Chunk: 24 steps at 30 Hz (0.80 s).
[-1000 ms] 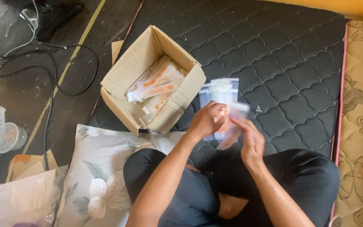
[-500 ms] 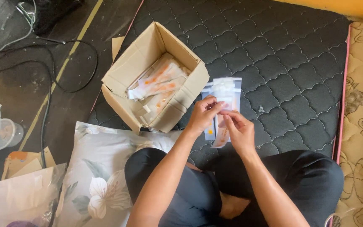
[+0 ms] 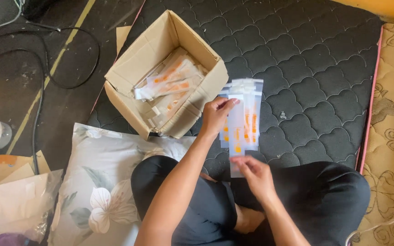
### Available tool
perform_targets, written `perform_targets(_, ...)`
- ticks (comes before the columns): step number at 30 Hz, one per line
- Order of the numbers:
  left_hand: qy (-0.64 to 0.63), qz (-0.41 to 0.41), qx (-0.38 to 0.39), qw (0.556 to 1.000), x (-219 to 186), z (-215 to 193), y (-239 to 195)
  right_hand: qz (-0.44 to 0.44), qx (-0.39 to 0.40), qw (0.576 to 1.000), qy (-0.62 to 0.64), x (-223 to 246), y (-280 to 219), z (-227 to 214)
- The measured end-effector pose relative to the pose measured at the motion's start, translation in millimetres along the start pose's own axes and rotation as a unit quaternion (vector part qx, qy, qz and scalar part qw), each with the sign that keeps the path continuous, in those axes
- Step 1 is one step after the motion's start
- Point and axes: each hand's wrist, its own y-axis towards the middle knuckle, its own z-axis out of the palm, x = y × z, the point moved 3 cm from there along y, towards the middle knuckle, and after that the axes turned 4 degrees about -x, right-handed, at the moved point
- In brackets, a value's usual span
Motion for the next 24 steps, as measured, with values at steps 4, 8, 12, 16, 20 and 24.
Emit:
perform_targets(4,0.011,-0.029,0.013,0.999,-1.6,-0.4,-0.5,0.021,0.048,0.998,0.025,-7.4,-22.5,3.5)
perform_targets(8,0.015,-0.044,0.012,0.999,-7.8,-0.6,-3.6,0.045,0.056,0.997,0.024,-8.3,-24.1,6.7)
perform_targets(12,0.033,-0.03,0.018,0.999,-11.3,-3.1,-4.7,0.054,0.059,0.997,0.005,-0.5,-22.0,7.3)
perform_targets(16,0.039,-0.027,0.014,0.999,-10.3,-3.5,-3.3,0.058,0.056,0.997,-0.009,-8.7,-17.9,7.0)
perform_targets(20,0.043,-0.022,0.016,0.999,-8.1,-2.6,-2.7,0.06,0.054,0.997,-0.017,-15.7,-13.2,7.2)
perform_targets(24,0.026,-0.033,-0.016,0.999,-7.0,0.7,-0.1,-0.019,0.049,0.999,0.006,-25.2,-2.4,11.3)
